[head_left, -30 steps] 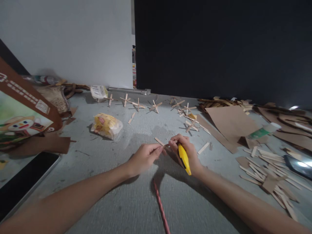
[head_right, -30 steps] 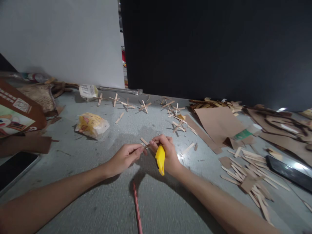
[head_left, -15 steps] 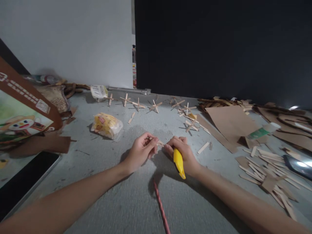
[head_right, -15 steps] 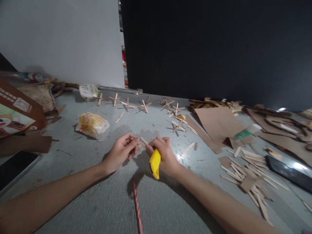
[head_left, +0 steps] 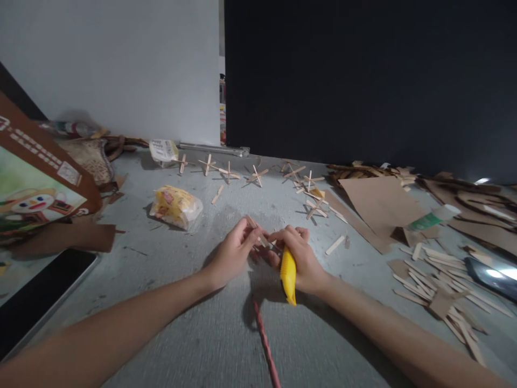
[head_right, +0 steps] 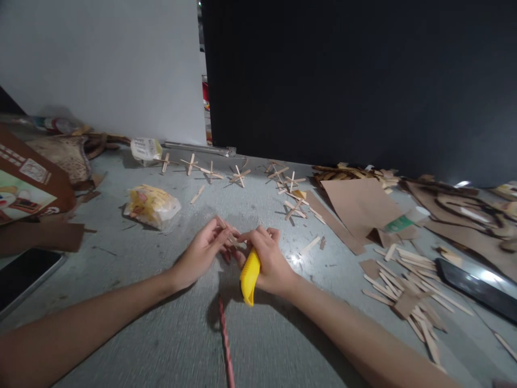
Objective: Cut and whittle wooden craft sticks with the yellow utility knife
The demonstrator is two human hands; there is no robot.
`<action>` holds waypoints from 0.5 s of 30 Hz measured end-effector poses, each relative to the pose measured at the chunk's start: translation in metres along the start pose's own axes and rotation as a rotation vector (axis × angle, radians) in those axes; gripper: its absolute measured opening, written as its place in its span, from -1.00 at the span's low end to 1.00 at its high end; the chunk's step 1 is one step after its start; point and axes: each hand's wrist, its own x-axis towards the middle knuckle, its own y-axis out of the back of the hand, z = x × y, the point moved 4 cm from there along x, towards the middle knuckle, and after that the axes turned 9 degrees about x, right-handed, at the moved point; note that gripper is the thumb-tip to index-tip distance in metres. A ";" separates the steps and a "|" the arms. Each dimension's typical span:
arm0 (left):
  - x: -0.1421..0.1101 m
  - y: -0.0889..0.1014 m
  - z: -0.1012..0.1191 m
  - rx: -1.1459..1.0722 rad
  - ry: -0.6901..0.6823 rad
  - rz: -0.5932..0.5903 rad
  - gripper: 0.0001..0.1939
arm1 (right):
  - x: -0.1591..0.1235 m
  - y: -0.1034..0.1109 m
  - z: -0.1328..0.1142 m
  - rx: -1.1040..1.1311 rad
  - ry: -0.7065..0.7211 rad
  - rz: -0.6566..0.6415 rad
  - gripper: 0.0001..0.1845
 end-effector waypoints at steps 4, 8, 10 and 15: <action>-0.001 -0.004 -0.008 -0.024 0.036 -0.029 -0.51 | -0.002 0.009 0.002 -0.020 0.013 0.205 -0.89; -0.002 -0.004 -0.011 -0.050 0.067 -0.014 -0.44 | -0.007 0.020 0.000 0.046 0.015 0.369 -0.76; -0.002 -0.005 -0.010 -0.058 0.081 -0.016 -0.24 | -0.009 0.022 -0.002 0.105 -0.002 0.375 -0.61; -0.004 -0.007 -0.008 -0.027 0.065 -0.079 -0.17 | -0.009 0.018 -0.013 0.164 -0.015 0.216 -0.66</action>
